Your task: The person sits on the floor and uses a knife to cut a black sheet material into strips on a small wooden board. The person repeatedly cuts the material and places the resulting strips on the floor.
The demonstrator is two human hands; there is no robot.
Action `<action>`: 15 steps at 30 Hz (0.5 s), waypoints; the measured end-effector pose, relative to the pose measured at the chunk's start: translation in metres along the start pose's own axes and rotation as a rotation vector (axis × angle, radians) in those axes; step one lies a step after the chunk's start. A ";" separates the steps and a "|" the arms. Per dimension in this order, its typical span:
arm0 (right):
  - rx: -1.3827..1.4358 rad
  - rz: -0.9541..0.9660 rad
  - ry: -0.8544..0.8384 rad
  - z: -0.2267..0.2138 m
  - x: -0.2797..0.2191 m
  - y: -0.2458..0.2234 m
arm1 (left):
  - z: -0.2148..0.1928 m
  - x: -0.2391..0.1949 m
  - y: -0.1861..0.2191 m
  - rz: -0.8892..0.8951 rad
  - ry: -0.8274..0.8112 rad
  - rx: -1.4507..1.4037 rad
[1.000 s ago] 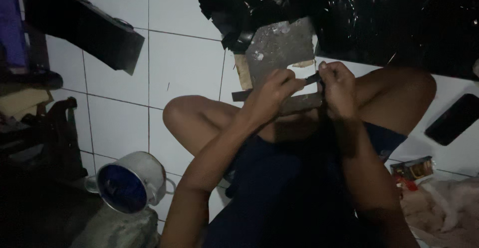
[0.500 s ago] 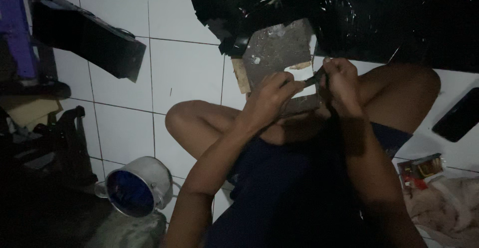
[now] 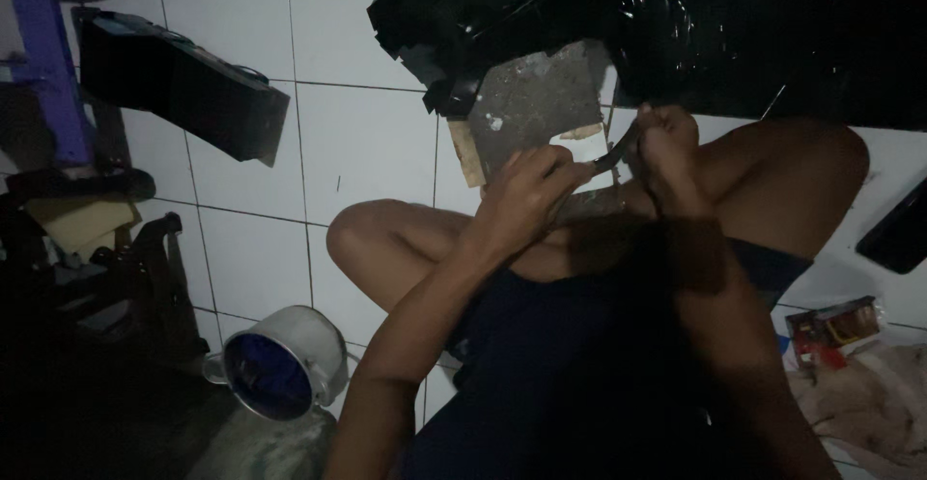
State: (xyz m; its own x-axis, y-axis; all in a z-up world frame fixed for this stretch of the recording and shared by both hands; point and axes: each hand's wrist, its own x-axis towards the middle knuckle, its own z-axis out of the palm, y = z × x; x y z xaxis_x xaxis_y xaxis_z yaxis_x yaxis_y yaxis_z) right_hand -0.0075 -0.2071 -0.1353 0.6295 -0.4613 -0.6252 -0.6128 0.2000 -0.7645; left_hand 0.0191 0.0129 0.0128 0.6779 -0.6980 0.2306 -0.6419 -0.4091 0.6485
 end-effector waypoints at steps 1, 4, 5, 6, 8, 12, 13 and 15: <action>-0.008 0.006 0.027 0.001 0.002 0.002 | 0.001 0.000 0.001 -0.015 -0.009 0.001; -0.165 0.005 0.041 0.003 0.010 0.002 | 0.002 0.000 0.002 -0.031 -0.022 0.009; -0.241 0.004 0.034 0.004 0.012 0.002 | 0.002 0.000 0.002 -0.034 -0.025 0.013; -0.152 0.038 0.057 0.005 0.014 0.002 | 0.003 -0.001 0.002 -0.035 -0.019 0.011; 0.026 0.103 0.104 0.008 0.018 0.002 | 0.003 -0.001 0.001 -0.035 -0.004 0.010; -0.143 0.155 0.111 0.003 0.034 0.013 | 0.006 0.000 0.002 -0.005 0.015 0.030; -0.187 0.136 0.155 0.003 0.041 0.019 | 0.006 0.001 0.002 -0.007 0.009 0.038; -0.280 0.097 0.192 0.001 0.057 0.036 | 0.006 0.000 0.005 -0.002 0.000 0.045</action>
State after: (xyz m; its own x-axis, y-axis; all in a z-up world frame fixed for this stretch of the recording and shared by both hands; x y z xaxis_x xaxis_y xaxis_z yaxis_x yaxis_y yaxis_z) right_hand 0.0067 -0.2251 -0.1989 0.4773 -0.6108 -0.6318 -0.7892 0.0183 -0.6139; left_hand 0.0138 0.0076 0.0117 0.6790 -0.6973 0.2297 -0.6564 -0.4364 0.6154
